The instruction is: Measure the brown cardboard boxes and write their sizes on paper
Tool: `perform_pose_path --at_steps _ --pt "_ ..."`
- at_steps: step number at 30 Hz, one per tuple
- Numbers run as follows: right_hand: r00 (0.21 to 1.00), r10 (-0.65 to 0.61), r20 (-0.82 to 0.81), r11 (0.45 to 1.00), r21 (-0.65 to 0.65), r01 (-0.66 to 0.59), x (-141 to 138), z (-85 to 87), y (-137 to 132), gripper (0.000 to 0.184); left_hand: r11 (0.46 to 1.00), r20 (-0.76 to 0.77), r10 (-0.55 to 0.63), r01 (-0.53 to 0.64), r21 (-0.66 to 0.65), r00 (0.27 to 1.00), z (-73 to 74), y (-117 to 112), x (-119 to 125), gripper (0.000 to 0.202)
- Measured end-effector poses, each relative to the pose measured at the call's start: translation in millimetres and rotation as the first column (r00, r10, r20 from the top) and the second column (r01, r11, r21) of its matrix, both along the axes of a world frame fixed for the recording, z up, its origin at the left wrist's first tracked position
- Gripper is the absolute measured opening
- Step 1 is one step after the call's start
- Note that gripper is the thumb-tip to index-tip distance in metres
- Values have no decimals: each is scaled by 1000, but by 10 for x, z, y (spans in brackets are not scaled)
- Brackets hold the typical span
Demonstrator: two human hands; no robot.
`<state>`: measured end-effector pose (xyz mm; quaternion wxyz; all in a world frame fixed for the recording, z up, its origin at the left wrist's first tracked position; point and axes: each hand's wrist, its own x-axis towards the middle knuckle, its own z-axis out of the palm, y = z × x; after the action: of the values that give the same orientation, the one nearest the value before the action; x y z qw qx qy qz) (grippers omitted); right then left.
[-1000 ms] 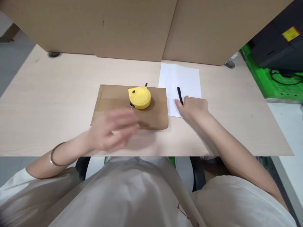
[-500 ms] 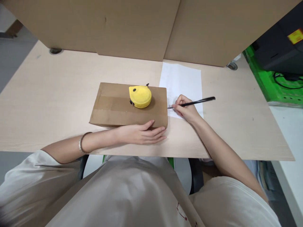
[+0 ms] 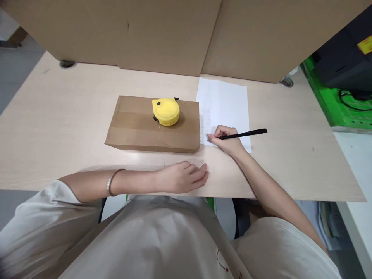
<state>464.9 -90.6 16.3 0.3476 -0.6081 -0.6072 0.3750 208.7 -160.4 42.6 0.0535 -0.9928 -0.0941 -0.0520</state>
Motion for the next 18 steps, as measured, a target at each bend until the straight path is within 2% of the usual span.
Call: perform_pose_path --at_steps 3,6,11,18 --pt "999 -13 34 1000 25 12 8 -10 -5 56 962 -53 257 -261 -79 965 -80 -145 232 48" --pt "1000 14 25 1000 -9 -14 -13 0 -8 56 914 -28 383 -384 -132 923 -135 -147 354 53" --pt "998 50 29 999 -18 -49 -32 15 -29 57 882 -13 439 -433 -186 899 -114 -54 388 54" --pt "997 43 69 999 -9 -42 10 -5 -45 54 871 -45 427 -424 -248 903 -68 14 392 44"
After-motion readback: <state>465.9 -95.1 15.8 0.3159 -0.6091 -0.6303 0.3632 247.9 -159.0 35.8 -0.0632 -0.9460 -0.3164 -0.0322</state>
